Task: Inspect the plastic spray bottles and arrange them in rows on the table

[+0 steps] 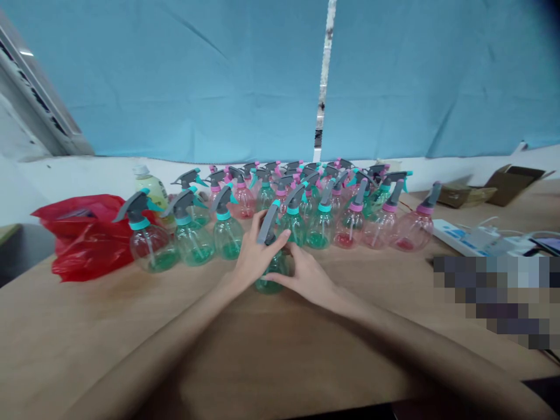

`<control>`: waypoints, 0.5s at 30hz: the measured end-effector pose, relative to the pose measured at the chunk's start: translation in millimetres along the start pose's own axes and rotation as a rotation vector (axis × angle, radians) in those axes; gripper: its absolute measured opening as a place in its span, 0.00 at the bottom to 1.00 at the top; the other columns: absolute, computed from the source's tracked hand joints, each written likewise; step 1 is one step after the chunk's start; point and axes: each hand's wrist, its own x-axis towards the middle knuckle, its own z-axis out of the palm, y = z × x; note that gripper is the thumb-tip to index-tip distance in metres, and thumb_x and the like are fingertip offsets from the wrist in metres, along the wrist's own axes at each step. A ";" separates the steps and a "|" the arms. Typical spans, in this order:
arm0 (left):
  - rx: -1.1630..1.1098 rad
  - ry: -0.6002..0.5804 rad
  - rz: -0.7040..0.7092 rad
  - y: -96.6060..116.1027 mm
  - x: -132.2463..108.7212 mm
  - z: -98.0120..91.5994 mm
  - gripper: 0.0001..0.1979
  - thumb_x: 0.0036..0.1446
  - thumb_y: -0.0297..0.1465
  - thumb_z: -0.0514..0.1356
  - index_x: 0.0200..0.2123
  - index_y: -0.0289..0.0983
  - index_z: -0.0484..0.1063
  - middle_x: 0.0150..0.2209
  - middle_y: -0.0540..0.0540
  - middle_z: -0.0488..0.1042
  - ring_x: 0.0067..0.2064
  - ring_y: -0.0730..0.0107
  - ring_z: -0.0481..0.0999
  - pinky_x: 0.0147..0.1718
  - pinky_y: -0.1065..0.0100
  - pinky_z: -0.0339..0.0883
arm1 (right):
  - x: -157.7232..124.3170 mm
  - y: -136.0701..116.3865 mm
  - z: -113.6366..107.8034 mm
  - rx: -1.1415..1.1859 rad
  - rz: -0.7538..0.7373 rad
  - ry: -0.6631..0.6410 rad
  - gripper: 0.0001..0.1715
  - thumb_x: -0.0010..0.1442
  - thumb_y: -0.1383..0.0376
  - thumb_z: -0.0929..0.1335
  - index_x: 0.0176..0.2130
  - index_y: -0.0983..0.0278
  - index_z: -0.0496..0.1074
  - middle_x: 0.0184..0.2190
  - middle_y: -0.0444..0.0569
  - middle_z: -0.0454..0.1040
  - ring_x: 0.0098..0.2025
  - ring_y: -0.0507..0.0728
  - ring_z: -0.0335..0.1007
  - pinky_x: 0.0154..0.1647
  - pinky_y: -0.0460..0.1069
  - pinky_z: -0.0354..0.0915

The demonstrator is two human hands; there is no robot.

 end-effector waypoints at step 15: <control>0.065 0.044 0.008 -27.8 -15.9 -30.1 0.26 0.57 0.38 0.57 0.57 0.42 0.53 0.61 0.40 0.59 0.60 0.57 0.61 0.56 0.50 0.59 | 36.7 -8.2 8.8 -0.386 -0.015 0.063 0.36 0.54 0.52 0.68 0.55 0.70 0.59 0.47 0.61 0.70 0.53 0.67 0.62 0.45 0.60 0.66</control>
